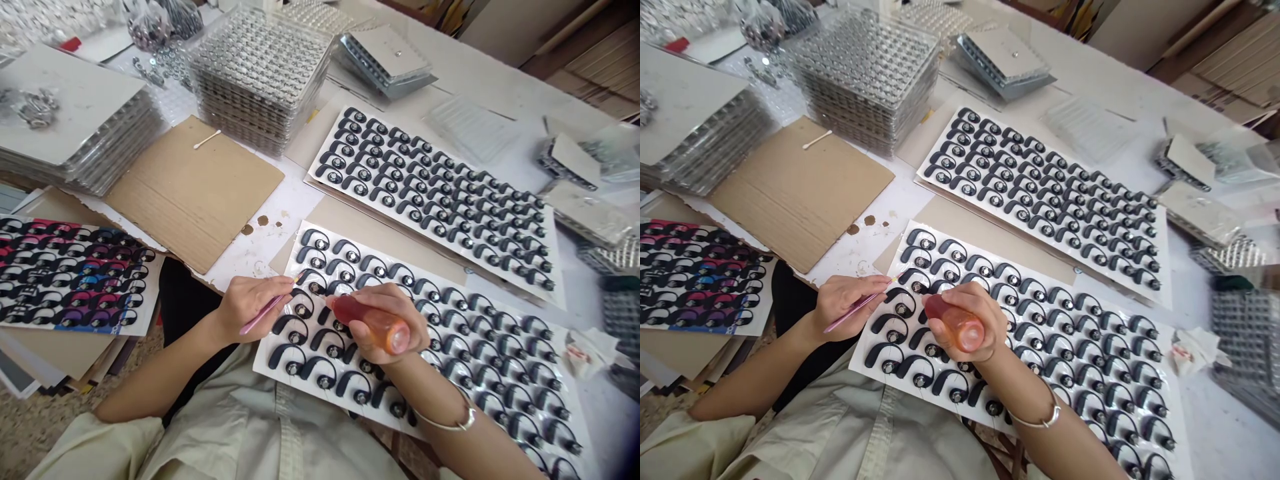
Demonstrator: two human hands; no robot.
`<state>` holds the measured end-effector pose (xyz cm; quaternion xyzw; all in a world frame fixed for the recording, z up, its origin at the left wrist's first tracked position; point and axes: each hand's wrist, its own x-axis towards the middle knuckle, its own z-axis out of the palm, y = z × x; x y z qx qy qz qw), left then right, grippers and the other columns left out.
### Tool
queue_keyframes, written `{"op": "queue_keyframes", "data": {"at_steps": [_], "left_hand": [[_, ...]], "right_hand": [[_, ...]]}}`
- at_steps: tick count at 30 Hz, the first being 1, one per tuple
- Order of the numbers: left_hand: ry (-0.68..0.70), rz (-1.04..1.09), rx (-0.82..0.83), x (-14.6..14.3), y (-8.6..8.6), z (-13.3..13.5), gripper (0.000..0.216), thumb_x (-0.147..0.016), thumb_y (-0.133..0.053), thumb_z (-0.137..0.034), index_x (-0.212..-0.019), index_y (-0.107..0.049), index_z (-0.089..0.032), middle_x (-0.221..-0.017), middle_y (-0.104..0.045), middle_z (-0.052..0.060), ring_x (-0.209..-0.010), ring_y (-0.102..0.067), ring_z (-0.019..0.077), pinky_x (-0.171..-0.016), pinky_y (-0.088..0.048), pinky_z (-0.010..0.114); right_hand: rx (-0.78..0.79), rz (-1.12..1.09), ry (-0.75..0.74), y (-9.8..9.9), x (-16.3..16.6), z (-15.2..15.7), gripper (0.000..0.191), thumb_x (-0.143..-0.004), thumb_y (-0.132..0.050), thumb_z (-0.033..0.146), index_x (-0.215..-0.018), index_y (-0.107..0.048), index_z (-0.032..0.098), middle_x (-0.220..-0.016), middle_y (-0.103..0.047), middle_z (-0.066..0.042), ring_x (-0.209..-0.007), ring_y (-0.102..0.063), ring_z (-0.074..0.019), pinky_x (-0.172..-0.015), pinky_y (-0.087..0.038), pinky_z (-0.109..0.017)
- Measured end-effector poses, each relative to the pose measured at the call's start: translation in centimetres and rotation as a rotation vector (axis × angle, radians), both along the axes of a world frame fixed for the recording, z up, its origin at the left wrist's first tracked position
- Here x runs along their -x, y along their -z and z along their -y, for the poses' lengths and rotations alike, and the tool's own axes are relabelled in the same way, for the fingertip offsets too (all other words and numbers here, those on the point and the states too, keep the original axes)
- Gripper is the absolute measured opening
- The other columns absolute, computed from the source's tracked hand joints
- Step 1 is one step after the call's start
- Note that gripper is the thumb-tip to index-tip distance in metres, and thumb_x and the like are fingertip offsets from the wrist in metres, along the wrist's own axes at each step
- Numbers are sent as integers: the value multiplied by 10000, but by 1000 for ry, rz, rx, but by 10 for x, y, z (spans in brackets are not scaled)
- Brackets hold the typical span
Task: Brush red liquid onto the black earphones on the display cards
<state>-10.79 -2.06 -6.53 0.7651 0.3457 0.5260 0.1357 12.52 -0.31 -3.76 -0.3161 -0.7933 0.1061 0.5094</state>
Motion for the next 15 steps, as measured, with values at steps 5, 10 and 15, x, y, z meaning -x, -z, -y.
{"op": "queue_keyframes", "data": {"at_steps": [5, 10, 15], "left_hand": [[-4, -6, -5, 0, 1, 1, 273, -813, -641, -52, -1069, -582, -123, -941, -739, 90, -866, -725, 179, -746, -606, 219], [-4, -1, -13, -1, 0, 0, 267, -820, -641, -60, -1070, -577, -127, -928, -740, 88, -868, -725, 181, -750, -608, 222], [-11, -7, -6, -1, 0, 0, 254, -829, -635, -74, -1068, -577, -136, -939, -740, 86, -847, -727, 175, -736, -609, 222]], "right_hand": [[-103, 15, -14, -5, 6, -2, 298, -758, -656, 270, -1030, -612, 156, -727, -625, -51, -580, -597, -160, -413, -494, -270], [-163, 78, 11, -9, 11, -2, 267, -794, -626, 295, -1016, -605, 148, -690, -619, -45, -563, -606, -156, -394, -501, -255], [-203, 108, 44, -9, 13, 1, 252, -817, -620, 320, -1004, -607, 152, -678, -628, -37, -560, -618, -149, -406, -509, -242]]}}
